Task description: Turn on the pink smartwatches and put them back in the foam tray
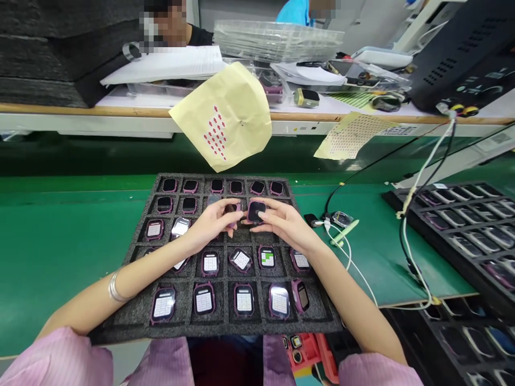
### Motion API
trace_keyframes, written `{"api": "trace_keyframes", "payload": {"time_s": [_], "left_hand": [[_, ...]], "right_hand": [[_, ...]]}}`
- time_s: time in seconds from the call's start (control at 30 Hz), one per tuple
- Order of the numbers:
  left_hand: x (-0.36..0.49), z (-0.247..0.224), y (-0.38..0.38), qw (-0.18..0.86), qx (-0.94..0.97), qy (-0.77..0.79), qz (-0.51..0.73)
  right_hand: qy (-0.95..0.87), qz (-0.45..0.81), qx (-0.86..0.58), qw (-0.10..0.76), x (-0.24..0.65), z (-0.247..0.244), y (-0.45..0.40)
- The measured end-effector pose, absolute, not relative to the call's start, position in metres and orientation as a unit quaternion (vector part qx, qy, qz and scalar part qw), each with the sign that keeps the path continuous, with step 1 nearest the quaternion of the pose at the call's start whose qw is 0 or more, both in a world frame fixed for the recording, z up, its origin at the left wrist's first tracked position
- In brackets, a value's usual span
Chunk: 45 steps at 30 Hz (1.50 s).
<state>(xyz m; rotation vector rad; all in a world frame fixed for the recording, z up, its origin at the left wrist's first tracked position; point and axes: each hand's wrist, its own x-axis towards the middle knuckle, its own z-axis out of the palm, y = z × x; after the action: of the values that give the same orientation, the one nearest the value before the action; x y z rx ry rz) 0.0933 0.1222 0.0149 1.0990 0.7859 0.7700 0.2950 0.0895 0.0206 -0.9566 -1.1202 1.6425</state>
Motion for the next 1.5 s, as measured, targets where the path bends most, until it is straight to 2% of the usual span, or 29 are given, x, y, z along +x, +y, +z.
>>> {"api": "trace_keyframes", "payload": {"time_s": [0.17, 0.47, 0.7, 0.93, 1.5], "left_hand": [[0.094, 0.006, 0.121, 0.64, 0.586, 0.366, 0.337], [0.088, -0.002, 0.121, 0.545, 0.682, 0.371, 0.316], [0.088, -0.003, 0.117, 0.557, 0.685, 0.362, 0.301], [0.088, -0.003, 0.117, 0.51, 0.718, 0.35, 0.32], [0.083, 0.003, 0.12, 0.476, 0.741, 0.349, 0.32]], "right_hand": [[-0.447, 0.694, -0.361, 0.433, 0.3, 0.014, 0.087], [-0.498, 0.641, -0.388, 0.437, 0.297, 0.013, 0.087], [-0.493, 0.652, -0.367, 0.445, 0.299, 0.011, 0.088], [-0.491, 0.648, -0.37, 0.45, 0.3, 0.01, 0.088], [-0.493, 0.636, -0.384, 0.452, 0.3, 0.012, 0.084]]}}
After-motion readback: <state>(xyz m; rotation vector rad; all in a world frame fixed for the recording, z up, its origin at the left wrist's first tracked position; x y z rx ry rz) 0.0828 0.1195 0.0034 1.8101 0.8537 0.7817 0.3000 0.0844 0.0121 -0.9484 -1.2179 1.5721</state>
